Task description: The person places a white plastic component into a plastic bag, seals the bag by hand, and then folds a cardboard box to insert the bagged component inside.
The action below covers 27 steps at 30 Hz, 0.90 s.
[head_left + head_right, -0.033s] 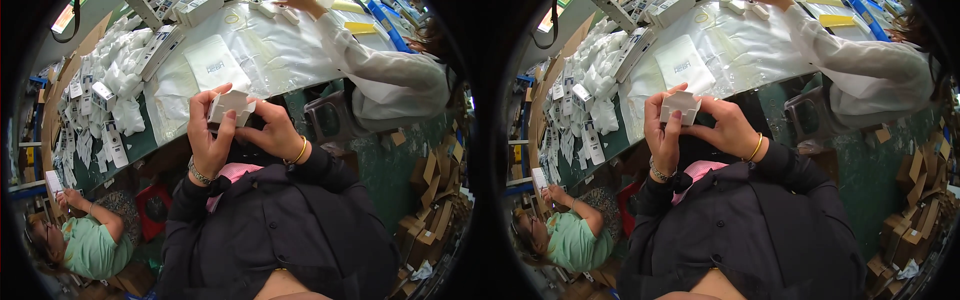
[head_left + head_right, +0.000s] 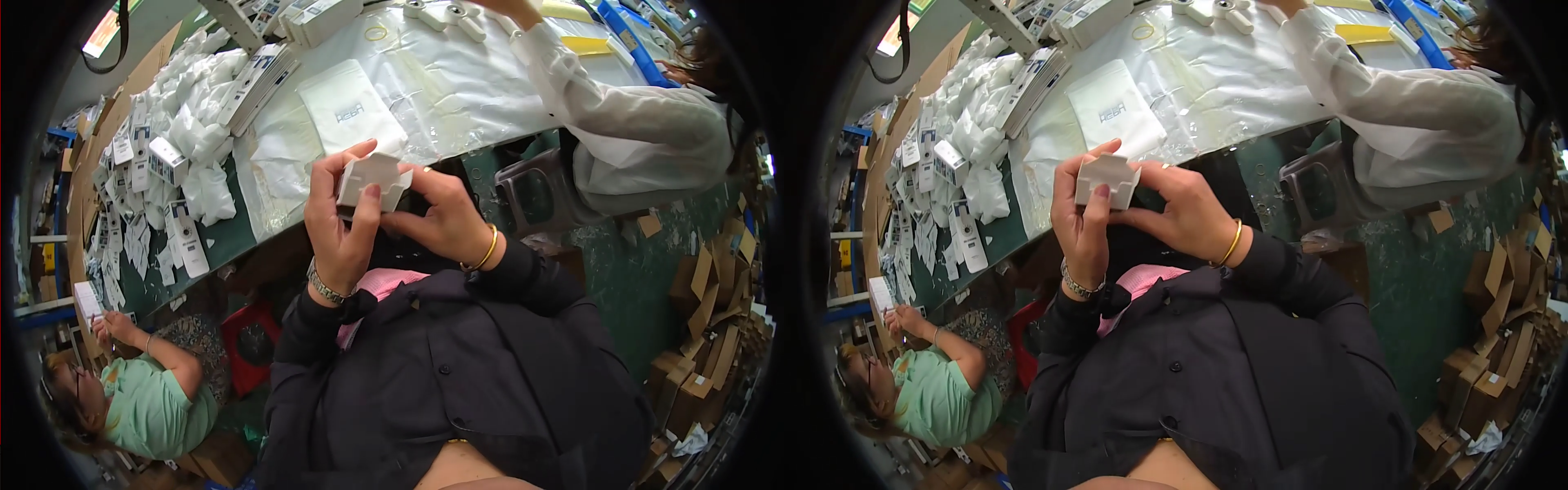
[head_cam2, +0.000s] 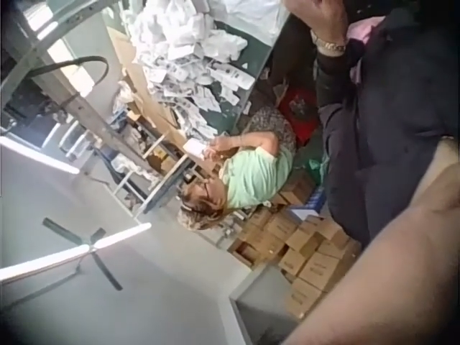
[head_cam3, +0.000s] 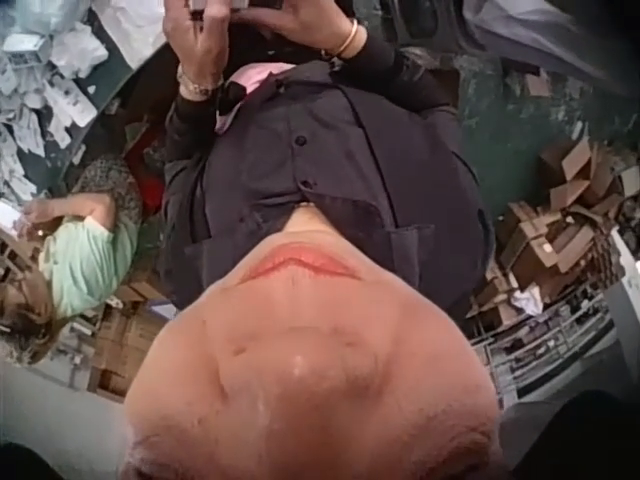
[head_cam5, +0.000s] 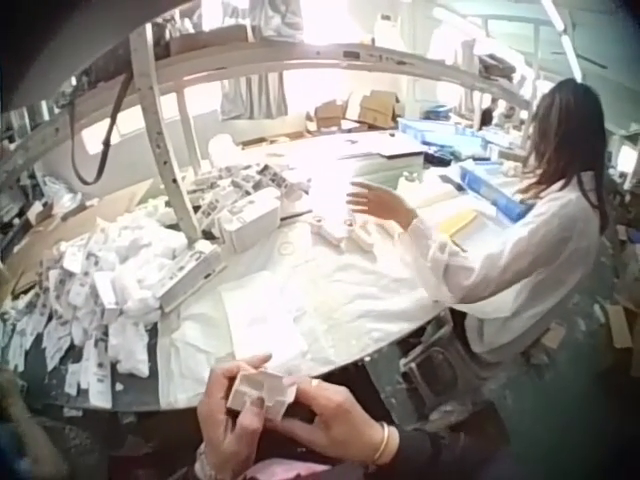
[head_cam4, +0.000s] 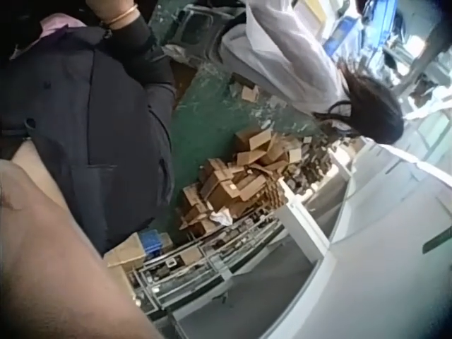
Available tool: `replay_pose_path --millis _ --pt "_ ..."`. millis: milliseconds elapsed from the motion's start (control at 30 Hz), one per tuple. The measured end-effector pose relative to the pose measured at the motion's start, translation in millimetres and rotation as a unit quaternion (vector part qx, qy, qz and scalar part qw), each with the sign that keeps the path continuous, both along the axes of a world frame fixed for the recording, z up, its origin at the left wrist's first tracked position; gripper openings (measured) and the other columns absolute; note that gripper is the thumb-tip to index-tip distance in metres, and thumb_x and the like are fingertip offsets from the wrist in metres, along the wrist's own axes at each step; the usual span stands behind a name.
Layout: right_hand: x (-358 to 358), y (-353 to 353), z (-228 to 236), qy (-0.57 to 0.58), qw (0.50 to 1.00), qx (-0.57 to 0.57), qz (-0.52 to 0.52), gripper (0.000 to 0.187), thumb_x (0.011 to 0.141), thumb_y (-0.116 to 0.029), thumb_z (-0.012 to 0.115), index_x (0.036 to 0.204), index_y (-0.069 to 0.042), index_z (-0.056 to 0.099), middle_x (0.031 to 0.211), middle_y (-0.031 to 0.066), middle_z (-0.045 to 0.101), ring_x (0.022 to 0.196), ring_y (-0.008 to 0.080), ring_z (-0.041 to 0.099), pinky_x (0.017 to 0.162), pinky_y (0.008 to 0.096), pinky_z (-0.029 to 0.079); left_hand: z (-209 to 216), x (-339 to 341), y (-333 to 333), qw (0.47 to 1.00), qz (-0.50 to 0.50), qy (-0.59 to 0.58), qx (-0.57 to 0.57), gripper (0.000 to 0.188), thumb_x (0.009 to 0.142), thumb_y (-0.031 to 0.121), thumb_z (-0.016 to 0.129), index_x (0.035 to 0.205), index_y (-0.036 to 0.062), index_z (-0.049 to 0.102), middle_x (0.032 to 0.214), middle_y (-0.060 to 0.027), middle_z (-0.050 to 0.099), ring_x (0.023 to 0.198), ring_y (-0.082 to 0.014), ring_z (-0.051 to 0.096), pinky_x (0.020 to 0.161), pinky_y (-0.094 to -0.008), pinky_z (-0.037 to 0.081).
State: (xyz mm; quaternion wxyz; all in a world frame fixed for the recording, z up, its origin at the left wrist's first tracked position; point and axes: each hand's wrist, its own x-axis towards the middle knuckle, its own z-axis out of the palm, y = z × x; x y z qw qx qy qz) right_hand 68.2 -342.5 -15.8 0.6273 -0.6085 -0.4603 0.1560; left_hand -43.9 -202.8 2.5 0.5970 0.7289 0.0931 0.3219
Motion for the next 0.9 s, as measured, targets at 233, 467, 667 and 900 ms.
replay_pose_path --millis 233,467,667,900 --pt "-3 6 -5 -0.11 0.993 0.017 -0.023 0.048 0.082 -0.013 0.09 0.123 0.001 0.068 0.11 0.0187 0.074 0.096 0.0347 0.073 0.083 0.0377 0.057 -3 -2 -1 0.999 0.005 -0.023 0.023 0.032 0.1 0.012 0.058 0.128 -0.0036 0.058 0.14 -0.026 0.065 0.123 -0.0256 0.064 0.105 -0.0368 0.048" --pt "0 2 -5 -0.096 0.995 0.001 -0.003 0.052 0.084 -0.02 0.089 0.127 -0.001 0.068 0.111 0.0179 0.074 0.102 0.0373 0.071 0.088 0.0418 0.057 8 1 -8 0.991 0.043 -0.011 0.126 0.029 0.1 0.01 0.054 0.125 -0.0041 0.062 0.135 -0.0264 0.067 0.122 -0.0298 0.065 0.106 -0.0387 0.048" --pt "0 4 -9 -0.16 0.986 -0.044 0.022 0.054 0.087 -0.022 0.087 0.132 -0.002 0.066 0.117 0.0171 0.073 0.106 0.0379 0.07 0.093 0.0426 0.056 -4 -6 -7 0.996 0.073 -0.03 0.049 0.03 0.099 0.007 0.044 0.115 -0.0049 0.066 0.126 -0.0271 0.069 0.114 -0.0333 0.067 0.103 -0.0417 0.05" --pt "6 9 -12 0.079 0.981 0.07 0.162 0.035 0.096 -0.015 0.08 0.125 -0.003 0.064 0.113 0.0076 0.071 0.101 0.0177 0.07 0.083 0.0347 0.058 -5 -3 -2 0.984 0.136 -0.062 0.1 0.033 0.093 0.004 0.041 0.113 -0.0037 0.067 0.118 -0.0258 0.072 0.109 -0.0325 0.067 0.099 -0.0425 0.051"
